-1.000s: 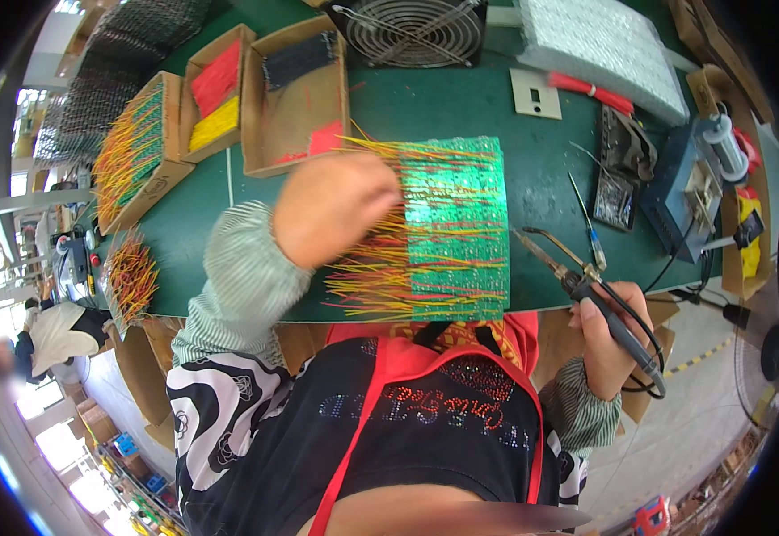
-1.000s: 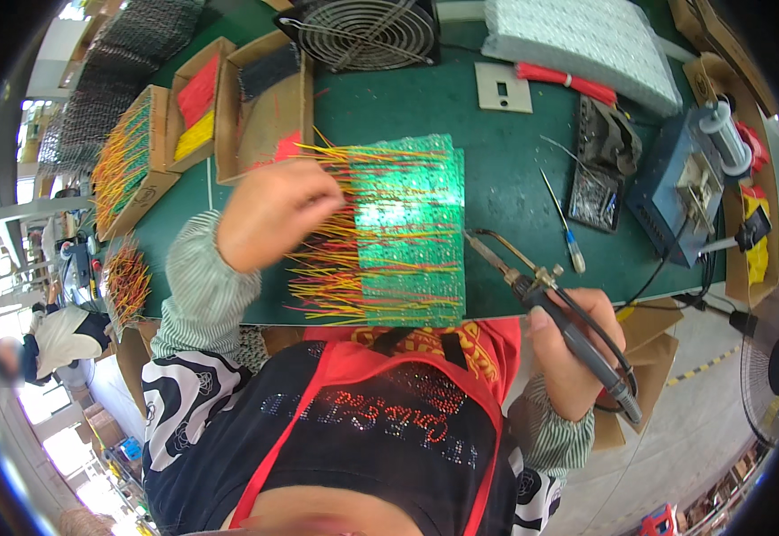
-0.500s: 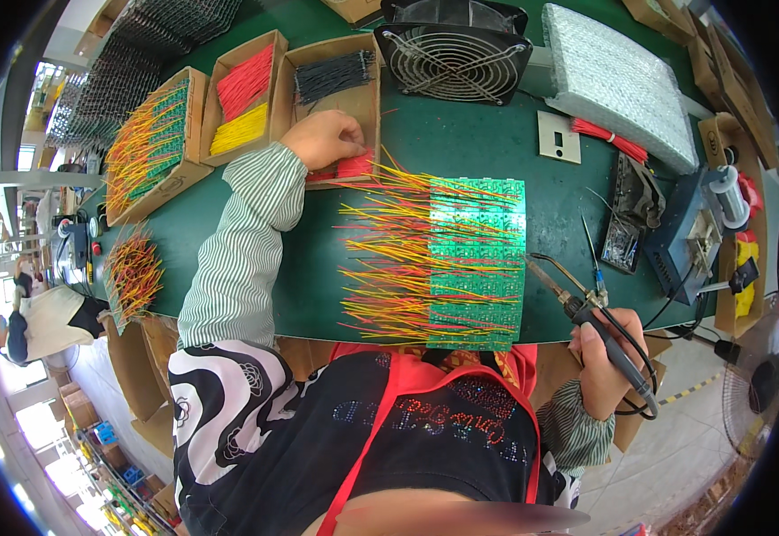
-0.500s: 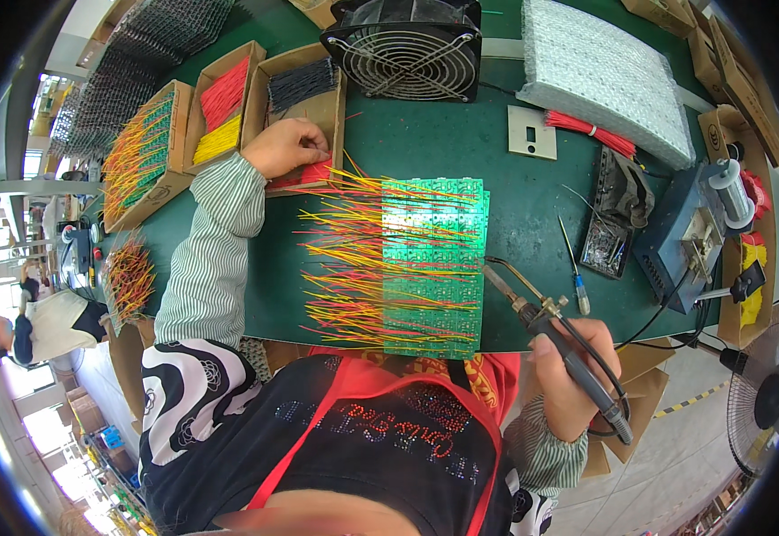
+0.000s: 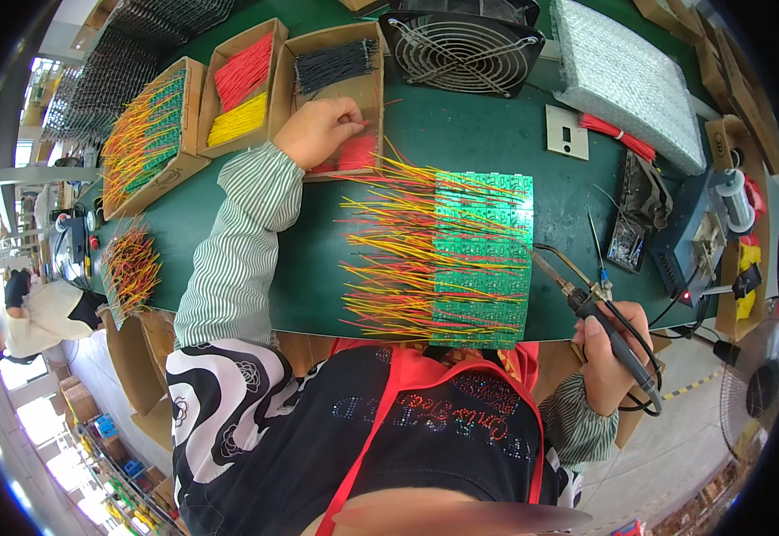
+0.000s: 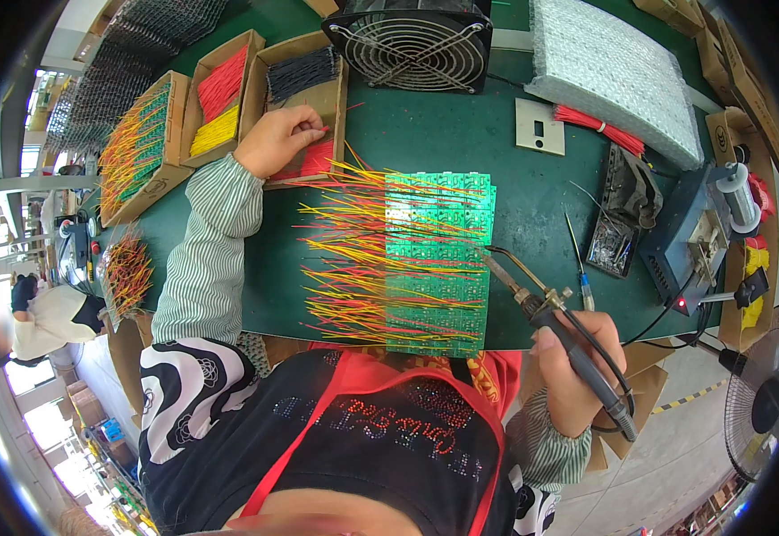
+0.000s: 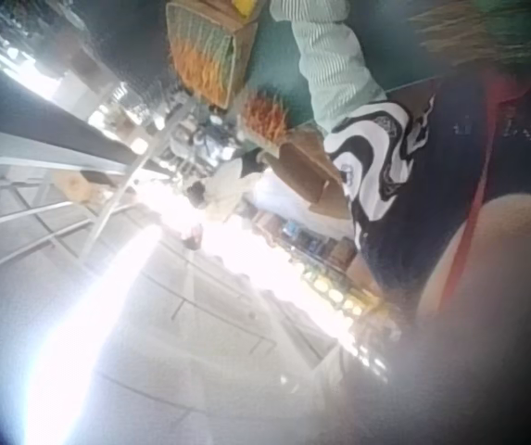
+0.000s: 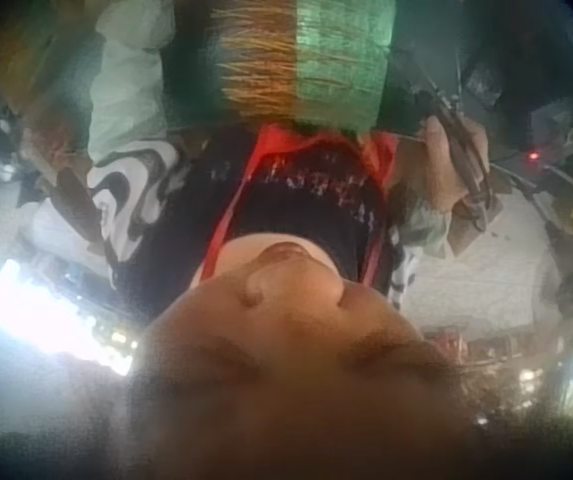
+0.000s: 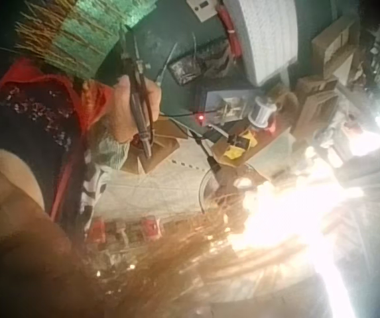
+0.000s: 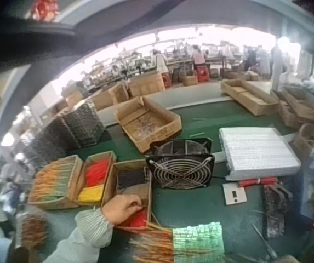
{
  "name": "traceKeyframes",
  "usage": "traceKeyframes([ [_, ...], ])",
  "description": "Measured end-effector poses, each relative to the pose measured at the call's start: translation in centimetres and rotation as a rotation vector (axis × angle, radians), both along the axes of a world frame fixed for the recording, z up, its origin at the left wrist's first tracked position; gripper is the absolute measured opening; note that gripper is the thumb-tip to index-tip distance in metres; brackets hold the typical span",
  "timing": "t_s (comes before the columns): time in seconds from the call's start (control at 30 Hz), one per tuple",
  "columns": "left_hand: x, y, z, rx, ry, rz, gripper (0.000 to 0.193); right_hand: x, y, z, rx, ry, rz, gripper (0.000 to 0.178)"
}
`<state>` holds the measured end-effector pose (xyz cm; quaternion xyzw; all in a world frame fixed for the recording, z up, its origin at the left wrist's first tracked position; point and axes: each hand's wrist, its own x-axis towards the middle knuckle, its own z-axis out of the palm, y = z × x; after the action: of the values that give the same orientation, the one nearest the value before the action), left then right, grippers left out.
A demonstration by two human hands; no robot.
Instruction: The person solders multiple wires onto a green circuit board at a workstation using a soldering iron and pliers.
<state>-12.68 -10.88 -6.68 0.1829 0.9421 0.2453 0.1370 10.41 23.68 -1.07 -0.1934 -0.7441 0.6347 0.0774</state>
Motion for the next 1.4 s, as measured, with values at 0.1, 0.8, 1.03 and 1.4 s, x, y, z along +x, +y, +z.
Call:
traceKeyframes([
  [0.1,-0.3,0.1,0.2,0.08,-0.078,0.085,0.012,0.1,0.1,-0.1,-0.005,0.007,0.001,0.017],
  [0.8,0.3,-0.4,0.3,0.409,-0.017,0.331,0.02,1.3,0.4,-0.1,0.088,0.0,-0.007,0.022],
  [1.03,10.2,5.1,7.7,0.373,-0.008,-0.03,0.012,2.9,0.5,-0.8,0.129,0.043,0.049,0.024],
  [1.4,16.6,8.6,5.5,0.202,-0.018,-0.351,0.01,5.0,-0.6,0.1,0.212,0.09,0.214,0.021],
])
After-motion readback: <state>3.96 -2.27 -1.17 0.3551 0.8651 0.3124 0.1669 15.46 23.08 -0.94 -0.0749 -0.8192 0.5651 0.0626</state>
